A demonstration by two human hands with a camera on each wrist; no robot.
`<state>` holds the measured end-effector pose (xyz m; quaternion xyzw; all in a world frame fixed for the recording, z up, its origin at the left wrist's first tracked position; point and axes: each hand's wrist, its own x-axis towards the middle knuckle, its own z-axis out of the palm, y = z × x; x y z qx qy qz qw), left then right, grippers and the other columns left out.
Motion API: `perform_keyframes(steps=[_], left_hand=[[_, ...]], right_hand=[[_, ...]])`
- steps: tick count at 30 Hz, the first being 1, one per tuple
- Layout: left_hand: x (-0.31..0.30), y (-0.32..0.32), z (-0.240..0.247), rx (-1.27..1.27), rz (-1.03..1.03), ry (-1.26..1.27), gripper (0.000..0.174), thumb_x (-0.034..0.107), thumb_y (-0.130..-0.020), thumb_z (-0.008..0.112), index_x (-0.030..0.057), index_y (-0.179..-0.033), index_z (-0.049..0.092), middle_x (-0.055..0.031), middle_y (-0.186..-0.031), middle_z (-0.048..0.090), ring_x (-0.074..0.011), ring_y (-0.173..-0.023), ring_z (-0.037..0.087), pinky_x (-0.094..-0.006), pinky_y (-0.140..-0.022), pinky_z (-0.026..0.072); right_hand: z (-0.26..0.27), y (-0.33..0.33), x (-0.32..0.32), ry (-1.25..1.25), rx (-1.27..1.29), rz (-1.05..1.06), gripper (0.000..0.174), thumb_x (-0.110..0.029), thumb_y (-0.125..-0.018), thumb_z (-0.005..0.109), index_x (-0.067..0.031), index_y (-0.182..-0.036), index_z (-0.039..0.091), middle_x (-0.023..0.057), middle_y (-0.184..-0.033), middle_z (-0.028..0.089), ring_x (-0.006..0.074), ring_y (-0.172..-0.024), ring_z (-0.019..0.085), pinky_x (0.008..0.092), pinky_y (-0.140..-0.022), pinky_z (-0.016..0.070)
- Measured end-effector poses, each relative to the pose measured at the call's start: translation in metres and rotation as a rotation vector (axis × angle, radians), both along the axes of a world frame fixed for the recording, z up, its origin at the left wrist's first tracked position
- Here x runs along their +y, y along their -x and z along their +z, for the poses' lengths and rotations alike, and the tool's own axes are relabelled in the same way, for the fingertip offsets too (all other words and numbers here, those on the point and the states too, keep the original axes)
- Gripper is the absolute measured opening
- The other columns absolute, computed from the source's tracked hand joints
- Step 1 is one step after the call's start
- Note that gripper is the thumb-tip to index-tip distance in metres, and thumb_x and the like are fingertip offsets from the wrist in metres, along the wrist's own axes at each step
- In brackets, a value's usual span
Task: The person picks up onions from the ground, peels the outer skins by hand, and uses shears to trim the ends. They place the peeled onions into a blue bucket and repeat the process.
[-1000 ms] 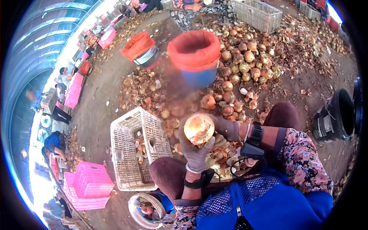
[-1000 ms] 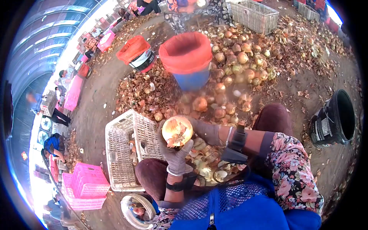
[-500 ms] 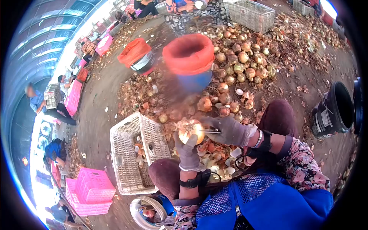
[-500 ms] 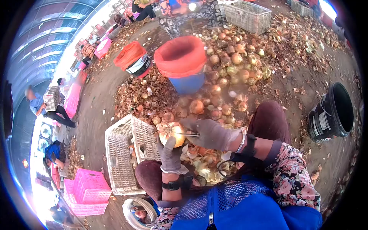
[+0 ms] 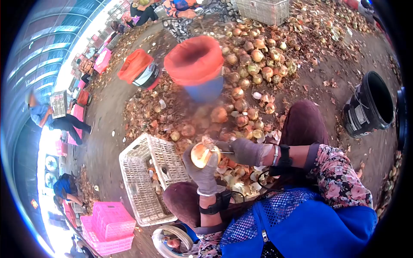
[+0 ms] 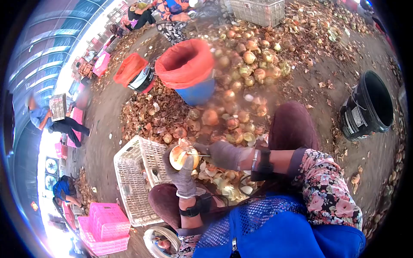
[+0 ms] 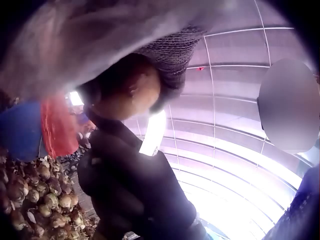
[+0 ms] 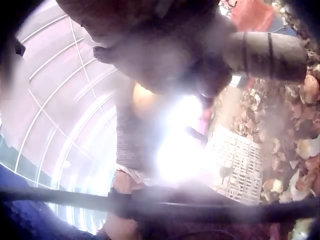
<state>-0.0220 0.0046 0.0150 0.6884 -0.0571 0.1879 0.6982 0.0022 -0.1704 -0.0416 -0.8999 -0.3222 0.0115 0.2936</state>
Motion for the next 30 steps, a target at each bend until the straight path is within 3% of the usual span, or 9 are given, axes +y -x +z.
perform_keyframes(steps=[5, 8, 9, 12, 14, 19, 23, 28, 30], left_hand=[[0.003, -0.001, -0.004, -0.022, 0.071, -0.141, 0.065, 0.019, -0.067, 0.09, 0.0021, -0.119, 0.054, -0.0077, -0.111, 0.058, -0.0183, -0.101, 0.058, -0.0327, -0.09, 0.049], [-0.003, 0.004, 0.006, -0.097, 0.089, -0.317, 0.063, 0.024, -0.069, 0.089, 0.002, -0.117, 0.055, -0.0078, -0.109, 0.059, -0.0181, -0.097, 0.058, -0.0329, -0.087, 0.0494], [-0.004, 0.004, 0.01, -0.134, 0.096, -0.397, 0.062, 0.026, -0.07, 0.088, 0.002, -0.117, 0.055, -0.0078, -0.108, 0.059, -0.0181, -0.096, 0.058, -0.0329, -0.087, 0.0495], [-0.002, 0.005, 0.006, 0.023, 0.015, -0.195, 0.057, 0.036, -0.076, 0.082, 0.0016, -0.114, 0.057, -0.008, -0.103, 0.06, -0.0183, -0.093, 0.059, -0.0334, -0.086, 0.0496], [-0.008, 0.01, 0.007, 0.179, -0.056, 0.065, 0.055, 0.039, -0.079, 0.078, 0.0011, -0.113, 0.058, -0.0086, -0.102, 0.062, -0.0182, -0.092, 0.059, -0.033, -0.085, 0.0499], [-0.001, 0.004, -0.004, 0.573, -0.44, 0.652, 0.066, 0.055, -0.082, 0.07, 0.0002, -0.118, 0.058, -0.0143, -0.107, 0.066, -0.0223, -0.089, 0.067, -0.0348, -0.078, 0.0571], [-0.014, 0.005, 0.004, 0.483, -0.382, 0.587, 0.072, 0.06, -0.081, 0.069, 0.0007, -0.12, 0.058, -0.0166, -0.111, 0.064, -0.0245, -0.098, 0.066, -0.0338, -0.075, 0.0582], [-0.018, 0.007, 0.005, 0.342, -0.189, 0.285, 0.07, 0.053, -0.082, 0.071, 0.0015, -0.126, 0.053, -0.0122, -0.115, 0.062, -0.0237, -0.1, 0.065, -0.0371, -0.081, 0.0568], [-0.02, 0.009, 0.002, 0.29, -0.117, 0.174, 0.071, 0.051, -0.081, 0.072, 0.0022, -0.128, 0.05, -0.0097, -0.117, 0.06, -0.0226, -0.102, 0.064, -0.0371, -0.086, 0.0553]], right_hand=[[0.05, -0.001, 0.004, 0.145, 0.083, -0.046, 0.053, -0.008, -0.082, 0.057, -0.0013, -0.134, 0.051, 0.0157, -0.073, 0.067, 0.0324, -0.065, 0.068, 0.0419, -0.054, 0.0512], [0.015, -0.013, 0.011, -0.064, 0.103, -0.053, 0.037, -0.021, -0.089, 0.057, -0.0167, -0.125, 0.056, 0.0164, -0.068, 0.063, 0.0388, -0.063, 0.064, 0.048, -0.055, 0.0492], [0.003, -0.018, 0.012, 0.03, 0.066, -0.005, 0.047, -0.017, -0.087, 0.057, -0.0166, -0.133, 0.049, 0.0165, -0.071, 0.065, 0.0371, -0.064, 0.065, 0.0466, -0.055, 0.0503], [-0.008, -0.022, 0.007, 0.129, -0.036, 0.038, 0.074, -0.008, -0.083, 0.057, -0.0192, -0.152, 0.031, 0.0157, -0.081, 0.067, 0.0333, -0.066, 0.067, 0.0438, -0.055, 0.0524], [0.006, -0.022, 0.003, -0.068, -0.108, -0.085, 0.08, -0.007, -0.083, 0.057, -0.0246, -0.155, 0.024, 0.0139, -0.086, 0.066, 0.0327, -0.066, 0.066, 0.0436, -0.054, 0.052], [0.03, -0.046, -0.019, -0.096, -0.208, 0.051, 0.062, -0.015, -0.078, 0.065, -0.0212, -0.138, 0.051, 0.01, -0.093, 0.063, 0.0322, -0.072, 0.064, 0.0433, -0.064, 0.053], [0.025, -0.047, -0.021, -0.103, -0.251, 0.031, 0.041, -0.014, -0.079, 0.064, -0.0149, -0.12, 0.062, 0.0108, -0.092, 0.064, 0.0331, -0.071, 0.065, 0.0437, -0.062, 0.0528], [0.05, -0.032, -0.018, 0.122, -0.014, -0.06, 0.078, -0.001, -0.087, 0.05, -0.0325, -0.154, 0.026, 0.0126, -0.084, 0.061, 0.0321, -0.068, 0.065, 0.042, -0.057, 0.052], [0.052, -0.03, -0.017, 0.158, 0.028, -0.097, 0.067, -0.003, -0.087, 0.05, -0.0281, -0.147, 0.032, 0.0138, -0.083, 0.063, 0.0334, -0.068, 0.065, 0.043, -0.058, 0.0522]])
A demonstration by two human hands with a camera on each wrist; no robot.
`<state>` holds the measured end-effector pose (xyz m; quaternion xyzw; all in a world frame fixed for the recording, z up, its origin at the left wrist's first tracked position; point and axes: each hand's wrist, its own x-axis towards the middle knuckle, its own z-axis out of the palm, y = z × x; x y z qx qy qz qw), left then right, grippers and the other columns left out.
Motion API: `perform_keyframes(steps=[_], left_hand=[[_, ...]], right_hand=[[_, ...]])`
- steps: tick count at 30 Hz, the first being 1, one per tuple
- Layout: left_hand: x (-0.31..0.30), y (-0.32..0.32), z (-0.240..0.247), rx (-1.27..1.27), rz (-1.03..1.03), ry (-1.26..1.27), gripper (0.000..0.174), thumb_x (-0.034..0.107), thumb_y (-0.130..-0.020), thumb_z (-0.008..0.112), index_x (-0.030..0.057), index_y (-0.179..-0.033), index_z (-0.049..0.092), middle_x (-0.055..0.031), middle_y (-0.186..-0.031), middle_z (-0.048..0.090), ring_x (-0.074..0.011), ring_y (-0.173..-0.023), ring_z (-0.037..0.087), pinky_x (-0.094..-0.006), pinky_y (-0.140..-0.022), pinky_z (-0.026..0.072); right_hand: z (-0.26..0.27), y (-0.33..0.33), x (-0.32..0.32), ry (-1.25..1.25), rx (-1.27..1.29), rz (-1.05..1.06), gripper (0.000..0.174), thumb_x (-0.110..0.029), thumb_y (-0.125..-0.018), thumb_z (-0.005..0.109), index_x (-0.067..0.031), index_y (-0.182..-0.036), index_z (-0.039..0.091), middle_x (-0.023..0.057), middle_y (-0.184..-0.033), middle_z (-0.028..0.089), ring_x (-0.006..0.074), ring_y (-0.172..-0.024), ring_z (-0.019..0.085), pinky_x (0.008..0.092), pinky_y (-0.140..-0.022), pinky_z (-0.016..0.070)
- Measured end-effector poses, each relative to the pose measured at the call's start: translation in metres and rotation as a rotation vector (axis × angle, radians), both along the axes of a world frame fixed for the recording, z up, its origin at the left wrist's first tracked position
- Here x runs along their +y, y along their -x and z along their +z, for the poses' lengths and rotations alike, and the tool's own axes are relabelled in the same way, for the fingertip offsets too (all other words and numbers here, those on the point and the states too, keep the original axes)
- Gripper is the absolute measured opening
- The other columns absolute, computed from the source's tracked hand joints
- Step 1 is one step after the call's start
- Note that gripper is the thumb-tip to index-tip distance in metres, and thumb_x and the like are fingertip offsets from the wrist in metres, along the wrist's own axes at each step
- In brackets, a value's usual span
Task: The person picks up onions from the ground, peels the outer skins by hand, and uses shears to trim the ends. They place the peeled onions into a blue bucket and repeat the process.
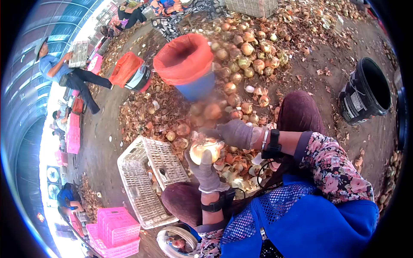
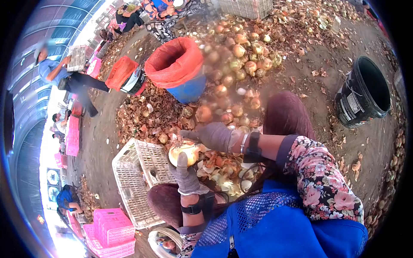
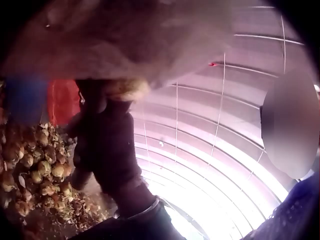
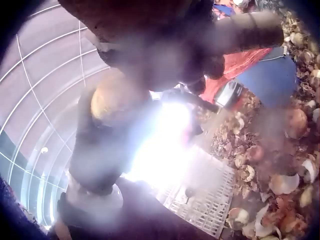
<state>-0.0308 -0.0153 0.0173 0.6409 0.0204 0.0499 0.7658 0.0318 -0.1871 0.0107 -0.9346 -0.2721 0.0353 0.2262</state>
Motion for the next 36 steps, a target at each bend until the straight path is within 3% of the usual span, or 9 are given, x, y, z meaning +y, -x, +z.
perform_keyframes(steps=[4, 6, 9, 13, 18, 24, 26, 30, 36], left_hand=[[0.008, -0.003, 0.007, 0.126, -0.203, 0.37, 0.074, 0.049, -0.08, 0.072, -0.0005, -0.129, 0.049, -0.0106, -0.115, 0.061, -0.0213, -0.099, 0.064, -0.0332, -0.082, 0.0563], [0.012, -0.005, 0.011, 0.083, -0.236, 0.293, 0.077, 0.048, -0.078, 0.074, -0.0009, -0.131, 0.047, -0.0106, -0.114, 0.061, -0.022, -0.1, 0.064, -0.0353, -0.083, 0.0557], [0.021, -0.002, 0.009, 0.007, -0.255, 0.123, 0.087, 0.046, -0.072, 0.078, -0.0012, -0.137, 0.043, -0.0116, -0.117, 0.06, -0.024, -0.103, 0.063, -0.0378, -0.087, 0.0547], [0.023, 0.001, 0.009, -0.012, -0.225, 0.066, 0.089, 0.048, -0.07, 0.079, 0.0003, -0.136, 0.044, -0.0124, -0.117, 0.059, -0.0253, -0.102, 0.063, -0.0375, -0.088, 0.0544], [0.022, 0.008, 0.021, 0.192, -0.31, 0.253, 0.082, 0.052, -0.072, 0.077, 0.0011, -0.129, 0.049, -0.0106, -0.111, 0.062, -0.0229, -0.096, 0.065, -0.0347, -0.084, 0.0549], [0.02, -0.006, -0.003, 0.132, -0.347, 0.087, 0.083, 0.068, -0.083, 0.059, -0.0002, -0.13, 0.049, -0.0095, -0.114, 0.062, -0.0196, -0.098, 0.064, -0.0333, -0.083, 0.0546], [0.015, -0.019, 0.01, 0.109, -0.558, 0.421, 0.077, 0.066, -0.09, 0.051, 0.0026, -0.134, 0.047, -0.0096, -0.119, 0.061, -0.0182, -0.104, 0.062, -0.0323, -0.084, 0.0547], [-0.006, -0.009, -0.005, -0.023, -0.124, 0.103, 0.07, 0.033, -0.083, 0.075, 0.0066, -0.14, 0.045, -0.0101, -0.123, 0.057, -0.024, -0.109, 0.061, -0.0356, -0.089, 0.0549], [-0.012, 0.003, 0.014, 0.076, -0.115, 0.369, 0.077, 0.047, -0.075, 0.08, 0.0008, -0.13, 0.051, -0.011, -0.117, 0.06, -0.0209, -0.104, 0.061, -0.0335, -0.09, 0.0519]], right_hand=[[-0.014, -0.004, 0.007, 0.041, -0.058, 0.013, 0.038, -0.015, -0.086, 0.058, -0.0129, -0.124, 0.056, 0.0123, -0.075, 0.065, 0.0313, -0.067, 0.065, 0.042, -0.058, 0.0509], [-0.063, -0.013, 0.013, -0.007, -0.142, 0.216, 0.051, -0.016, -0.089, 0.057, -0.0179, -0.139, 0.046, 0.0046, -0.072, 0.06, 0.0206, -0.062, 0.06, 0.0357, -0.053, 0.0474], [0.03, 0.004, -0.009, -0.682, 0.679, 0.308, 0.05, -0.022, -0.091, 0.059, -0.0166, -0.139, 0.048, -0.003, -0.066, 0.054, 0.0088, -0.058, 0.053, 0.0272, -0.048, 0.0413], [0.041, 0.005, -0.031, -0.872, 1.207, 0.302, 0.048, -0.027, -0.093, 0.058, -0.0125, -0.138, 0.048, -0.0017, -0.068, 0.055, 0.0021, -0.047, 0.044, 0.0186, -0.037, 0.0321], [0.04, 0.012, -0.034, -1.161, 1.13, 0.183, 0.026, -0.027, -0.093, 0.065, -0.0036, -0.103, 0.061, -0.0014, -0.06, 0.052, 0.0031, -0.037, 0.039, 0.0186, -0.032, 0.0278], [0.046, 0.021, -0.018, -1.252, 1.028, 0.025, 0.027, -0.035, -0.093, 0.062, -0.0079, -0.09, 0.059, -0.0026, -0.053, 0.044, 0.0058, -0.036, 0.037, 0.0217, -0.033, 0.0305], [0.044, 0.021, -0.019, -1.282, 1.031, -0.003, 0.032, -0.04, -0.095, 0.06, -0.0081, -0.09, 0.059, -0.0036, -0.051, 0.042, 0.0063, -0.036, 0.037, 0.0225, -0.034, 0.0319], [0.042, 0.023, -0.008, -1.292, 0.954, -0.132, 0.042, -0.043, -0.095, 0.06, -0.0076, -0.073, 0.052, -0.0009, -0.05, 0.044, 0.0097, -0.034, 0.039, 0.0253, -0.031, 0.0315], [0.027, -0.002, -0.017, -1.67, 0.915, -0.141, 0.024, -0.032, -0.095, 0.062, -0.009, -0.087, 0.061, -0.0004, -0.059, 0.054, 0.0073, -0.039, 0.047, 0.0225, -0.035, 0.0379]])
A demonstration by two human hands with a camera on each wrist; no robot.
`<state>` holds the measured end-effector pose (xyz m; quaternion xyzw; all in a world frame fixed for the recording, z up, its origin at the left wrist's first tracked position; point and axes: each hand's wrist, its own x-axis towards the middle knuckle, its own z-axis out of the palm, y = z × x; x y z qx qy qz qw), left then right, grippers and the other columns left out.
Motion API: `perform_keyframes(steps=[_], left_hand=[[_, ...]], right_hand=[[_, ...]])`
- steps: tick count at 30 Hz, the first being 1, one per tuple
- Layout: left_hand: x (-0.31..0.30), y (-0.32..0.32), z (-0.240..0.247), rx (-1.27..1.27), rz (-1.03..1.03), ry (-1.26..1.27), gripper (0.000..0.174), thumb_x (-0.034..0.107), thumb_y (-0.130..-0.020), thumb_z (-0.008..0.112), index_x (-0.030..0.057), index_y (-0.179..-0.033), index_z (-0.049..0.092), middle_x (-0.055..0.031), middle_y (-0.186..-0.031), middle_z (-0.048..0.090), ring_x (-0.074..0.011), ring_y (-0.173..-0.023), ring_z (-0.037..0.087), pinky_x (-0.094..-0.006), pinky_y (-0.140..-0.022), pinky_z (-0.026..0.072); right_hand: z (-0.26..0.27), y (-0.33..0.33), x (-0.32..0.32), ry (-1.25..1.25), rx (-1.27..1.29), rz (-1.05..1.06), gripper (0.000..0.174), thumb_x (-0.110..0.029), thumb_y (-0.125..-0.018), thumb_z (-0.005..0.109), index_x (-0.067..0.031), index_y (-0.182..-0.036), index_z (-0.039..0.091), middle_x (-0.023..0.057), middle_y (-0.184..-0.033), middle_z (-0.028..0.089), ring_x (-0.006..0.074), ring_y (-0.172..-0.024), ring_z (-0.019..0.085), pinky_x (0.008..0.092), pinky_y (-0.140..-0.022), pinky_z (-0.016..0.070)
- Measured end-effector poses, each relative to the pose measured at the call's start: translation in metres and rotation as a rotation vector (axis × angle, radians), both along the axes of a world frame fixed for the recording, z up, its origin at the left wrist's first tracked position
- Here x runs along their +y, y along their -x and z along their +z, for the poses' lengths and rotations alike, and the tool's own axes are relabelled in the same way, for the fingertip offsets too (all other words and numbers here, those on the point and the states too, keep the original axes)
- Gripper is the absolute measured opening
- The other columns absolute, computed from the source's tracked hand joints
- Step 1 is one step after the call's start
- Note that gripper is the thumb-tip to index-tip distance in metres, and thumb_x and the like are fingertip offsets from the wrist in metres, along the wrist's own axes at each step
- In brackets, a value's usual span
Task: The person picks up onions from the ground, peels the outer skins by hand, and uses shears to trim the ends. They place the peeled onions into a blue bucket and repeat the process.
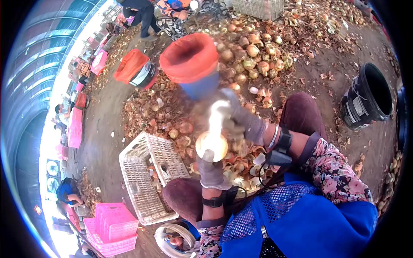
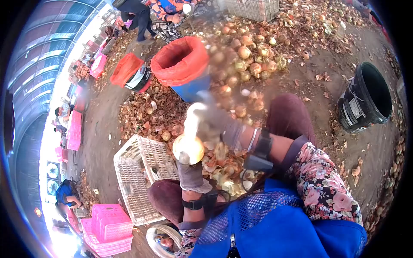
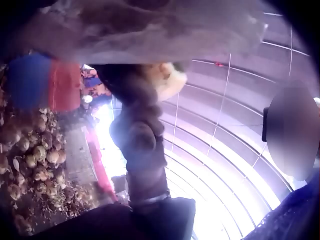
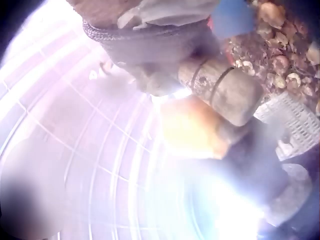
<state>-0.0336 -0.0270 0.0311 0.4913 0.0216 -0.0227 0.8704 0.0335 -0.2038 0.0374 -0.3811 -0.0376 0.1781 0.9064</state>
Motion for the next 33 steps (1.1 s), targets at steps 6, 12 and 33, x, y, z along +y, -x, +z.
perform_keyframes(steps=[6, 12, 33], left_hand=[[0.015, -0.01, -0.009, -0.082, -0.077, 0.242, 0.105, 0.073, -0.069, 0.071, 0.0038, -0.141, 0.04, -0.0134, -0.138, 0.051, -0.0337, -0.128, 0.051, -0.0518, -0.092, 0.0559], [0.026, -0.005, -0.008, -0.013, -0.113, 0.015, 0.1, 0.076, -0.074, 0.064, 0.0077, -0.143, 0.04, -0.0091, -0.13, 0.056, -0.0252, -0.114, 0.058, -0.0409, -0.086, 0.055], [0.015, -0.012, -0.016, -0.345, 0.183, -0.527, 0.077, 0.014, -0.071, 0.087, 0.0057, -0.134, 0.043, -0.0057, -0.121, 0.055, -0.0183, -0.109, 0.056, -0.0328, -0.095, 0.0492]], right_hand=[[-0.015, -0.004, -0.032, -0.072, 0.145, -0.111, 0.037, -0.045, -0.094, 0.061, -0.0093, -0.104, 0.059, 0.0076, -0.089, 0.069, 0.0026, -0.05, 0.048, 0.02, -0.038, 0.0368], [0.043, 0.055, 0.013, 0.348, -0.094, 0.284, 0.052, -0.046, -0.094, 0.057, -0.0106, -0.132, 0.052, 0.0054, -0.083, 0.066, 0.0042, -0.05, 0.047, 0.0215, -0.04, 0.0356], [-0.052, 0.046, 0.027, 1.683, -1.22, -0.289, 0.068, -0.014, -0.089, 0.057, -0.0086, -0.152, 0.03, 0.0174, -0.075, 0.067, 0.028, -0.052, 0.062, 0.0393, -0.044, 0.0423]])
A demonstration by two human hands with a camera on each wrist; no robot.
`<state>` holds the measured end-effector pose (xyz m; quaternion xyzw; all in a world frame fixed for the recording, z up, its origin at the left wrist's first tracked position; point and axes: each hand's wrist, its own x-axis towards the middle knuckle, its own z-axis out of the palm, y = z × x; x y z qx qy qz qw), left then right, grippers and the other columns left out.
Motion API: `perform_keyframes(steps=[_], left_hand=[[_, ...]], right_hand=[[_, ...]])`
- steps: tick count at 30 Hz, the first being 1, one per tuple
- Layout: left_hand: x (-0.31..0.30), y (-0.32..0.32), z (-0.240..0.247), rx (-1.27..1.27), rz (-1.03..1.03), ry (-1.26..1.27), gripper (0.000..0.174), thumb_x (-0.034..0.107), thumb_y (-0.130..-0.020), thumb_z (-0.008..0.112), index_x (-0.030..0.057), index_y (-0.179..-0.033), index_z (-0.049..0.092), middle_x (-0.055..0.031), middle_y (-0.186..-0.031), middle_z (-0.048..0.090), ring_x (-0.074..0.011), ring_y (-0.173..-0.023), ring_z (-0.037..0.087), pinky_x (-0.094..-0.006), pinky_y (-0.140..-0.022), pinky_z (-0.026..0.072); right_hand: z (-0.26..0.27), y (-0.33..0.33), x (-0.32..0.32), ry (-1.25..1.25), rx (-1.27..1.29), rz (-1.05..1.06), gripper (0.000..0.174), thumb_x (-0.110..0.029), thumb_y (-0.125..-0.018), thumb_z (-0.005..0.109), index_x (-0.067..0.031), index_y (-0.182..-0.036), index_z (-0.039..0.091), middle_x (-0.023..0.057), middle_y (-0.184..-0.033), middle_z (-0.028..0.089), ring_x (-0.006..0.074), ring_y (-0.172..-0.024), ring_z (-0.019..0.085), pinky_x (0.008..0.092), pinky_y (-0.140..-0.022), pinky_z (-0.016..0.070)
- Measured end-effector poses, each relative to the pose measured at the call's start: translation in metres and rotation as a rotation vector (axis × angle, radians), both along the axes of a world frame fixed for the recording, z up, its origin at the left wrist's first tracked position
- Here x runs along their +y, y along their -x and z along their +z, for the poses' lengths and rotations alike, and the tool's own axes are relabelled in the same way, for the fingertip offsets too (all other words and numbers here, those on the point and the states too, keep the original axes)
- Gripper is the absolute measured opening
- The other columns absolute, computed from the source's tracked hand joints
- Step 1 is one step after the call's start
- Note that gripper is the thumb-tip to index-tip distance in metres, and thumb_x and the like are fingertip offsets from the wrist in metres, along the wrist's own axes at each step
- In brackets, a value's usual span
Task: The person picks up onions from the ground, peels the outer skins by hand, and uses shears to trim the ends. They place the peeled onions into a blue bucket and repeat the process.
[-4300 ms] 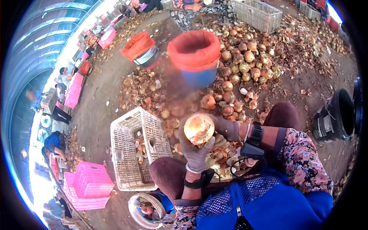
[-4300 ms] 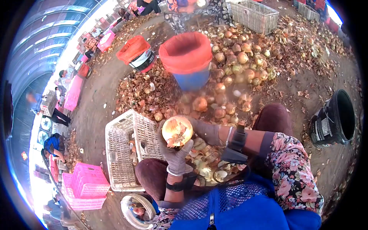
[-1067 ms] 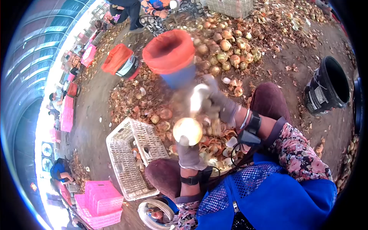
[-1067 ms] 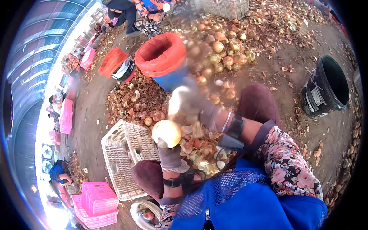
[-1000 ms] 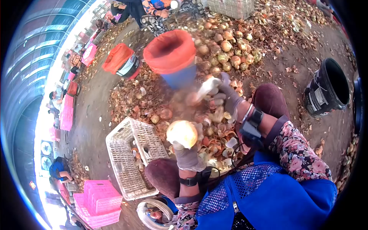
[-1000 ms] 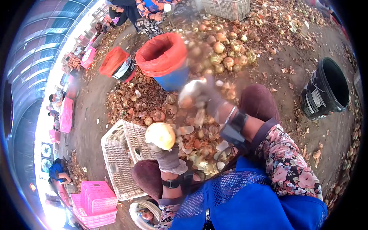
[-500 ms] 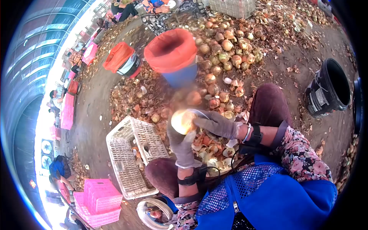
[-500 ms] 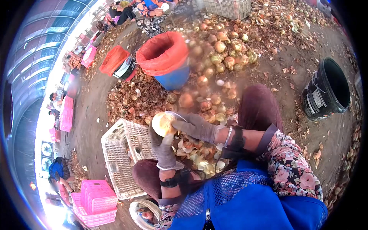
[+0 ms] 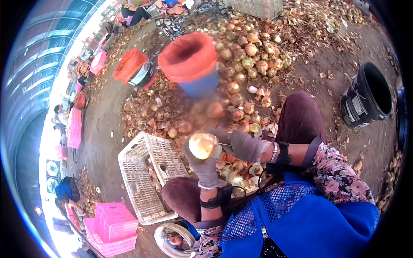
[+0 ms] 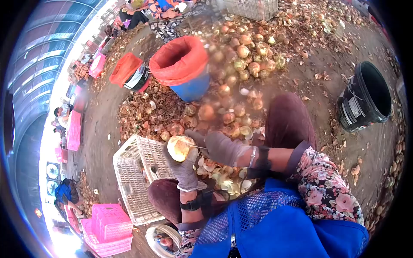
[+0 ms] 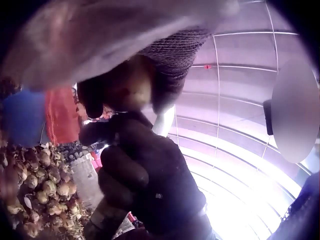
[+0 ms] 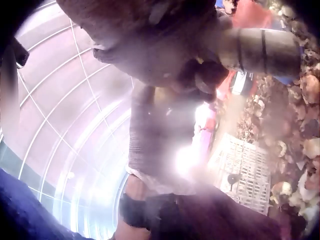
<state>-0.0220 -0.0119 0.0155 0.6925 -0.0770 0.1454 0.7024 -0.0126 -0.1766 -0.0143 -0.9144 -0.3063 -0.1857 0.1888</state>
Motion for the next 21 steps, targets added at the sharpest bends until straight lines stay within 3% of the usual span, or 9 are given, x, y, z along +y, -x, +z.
perform_keyframes(steps=[3, 6, 9, 11, 12, 13, 16, 18, 21], left_hand=[[-0.004, -0.001, 0.003, -0.115, 0.087, -0.202, 0.08, 0.017, -0.068, 0.089, 0.0043, -0.132, 0.042, -0.0067, -0.121, 0.054, -0.0193, -0.108, 0.057, -0.033, -0.096, 0.049], [-0.006, 0.001, 0.005, -0.204, 0.096, -0.249, 0.082, 0.019, -0.066, 0.089, 0.0029, -0.131, 0.042, -0.0083, -0.122, 0.053, -0.0203, -0.109, 0.057, -0.0332, -0.095, 0.0495], [-0.005, 0.0, 0.002, -0.205, 0.099, -0.28, 0.08, 0.02, -0.067, 0.087, 0.0023, -0.131, 0.042, -0.0088, -0.118, 0.055, -0.021, -0.105, 0.059, -0.033, -0.093, 0.051], [-0.008, 0.005, 0.005, -0.069, 0.024, -0.086, 0.08, 0.019, -0.067, 0.089, 0.0018, -0.13, 0.042, -0.0102, -0.116, 0.056, -0.0226, -0.102, 0.06, -0.0355, -0.092, 0.0512], [-0.009, 0.009, 0.006, 0.0, -0.011, 0.011, 0.081, 0.018, -0.067, 0.089, 0.0015, -0.13, 0.041, -0.0109, -0.114, 0.057, -0.0234, -0.1, 0.06, -0.0368, -0.092, 0.0513], [-0.007, 0.011, 0.007, 0.145, -0.011, 0.053, 0.063, 0.026, -0.076, 0.081, 0.0003, -0.124, 0.049, -0.0105, -0.11, 0.06, -0.02, -0.098, 0.061, -0.0354, -0.089, 0.0515], [-0.012, 0.015, 0.011, 0.361, -0.3, 0.426, 0.067, 0.052, -0.078, 0.07, 0.0015, -0.12, 0.053, -0.0103, -0.093, 0.065, -0.0157, -0.066, 0.062, -0.0277, -0.057, 0.0529], [0.002, 0.014, 0.008, 0.488, -0.395, 0.448, 0.072, 0.061, -0.082, 0.06, -0.0003, -0.12, 0.054, -0.0098, -0.1, 0.063, -0.0175, -0.086, 0.063, -0.0292, -0.069, 0.0526], [-0.004, 0.012, 0.029, 0.478, -0.41, 0.407, 0.084, 0.066, -0.073, 0.066, -0.0007, -0.121, 0.053, -0.0087, -0.087, 0.063, -0.0159, -0.063, 0.061, -0.027, -0.05, 0.0488]], right_hand=[[-0.035, -0.003, 0.008, 0.107, -0.19, -0.044, 0.076, -0.015, -0.088, 0.058, -0.0096, -0.155, 0.022, 0.0135, -0.081, 0.069, 0.0258, -0.054, 0.063, 0.038, -0.044, 0.0437], [-0.048, -0.018, 0.019, -0.204, 0.046, 0.069, 0.079, -0.015, -0.087, 0.06, -0.0108, -0.155, 0.021, 0.013, -0.08, 0.069, 0.0259, -0.057, 0.065, 0.0378, -0.046, 0.0459], [-0.011, -0.026, 0.022, -0.139, 0.502, 0.104, 0.067, -0.014, -0.088, 0.059, -0.0142, -0.15, 0.034, 0.0153, -0.098, 0.068, 0.0283, -0.08, 0.067, 0.039, -0.069, 0.0505], [-0.007, -0.028, 0.021, -0.211, 0.502, 0.132, 0.066, -0.016, -0.089, 0.06, -0.0174, -0.15, 0.035, 0.0167, -0.097, 0.067, 0.0299, -0.082, 0.067, 0.0401, -0.071, 0.0516], [-0.023, -0.033, 0.023, -0.376, 0.331, 0.171, 0.071, -0.019, -0.089, 0.061, -0.0192, -0.153, 0.029, 0.0171, -0.086, 0.066, 0.0304, -0.072, 0.066, 0.0406, -0.063, 0.0507], [-0.026, -0.037, 0.024, -0.537, 0.154, 0.208, 0.077, -0.022, -0.089, 0.062, -0.021, -0.155, 0.024, 0.0175, -0.075, 0.065, 0.0309, -0.062, 0.066, 0.0411, -0.055, 0.0497], [-0.035, -0.054, 0.019, -0.517, 0.246, 0.245, 0.068, -0.021, -0.091, 0.061, -0.0296, -0.152, 0.031, 0.0175, -0.075, 0.064, 0.0324, -0.065, 0.066, 0.0409, -0.059, 0.0512], [-0.04, -0.062, 0.021, -0.508, 0.347, 0.212, 0.059, -0.019, -0.092, 0.058, -0.0338, -0.146, 0.041, 0.0159, -0.074, 0.064, 0.0327, -0.068, 0.066, 0.0406, -0.063, 0.0521], [-0.006, -0.05, 0.008, -0.07, 0.392, 0.135, 0.044, -0.019, -0.091, 0.059, -0.0207, -0.135, 0.056, 0.0091, -0.074, 0.063, 0.0262, -0.071, 0.065, 0.0385, -0.066, 0.0519]])
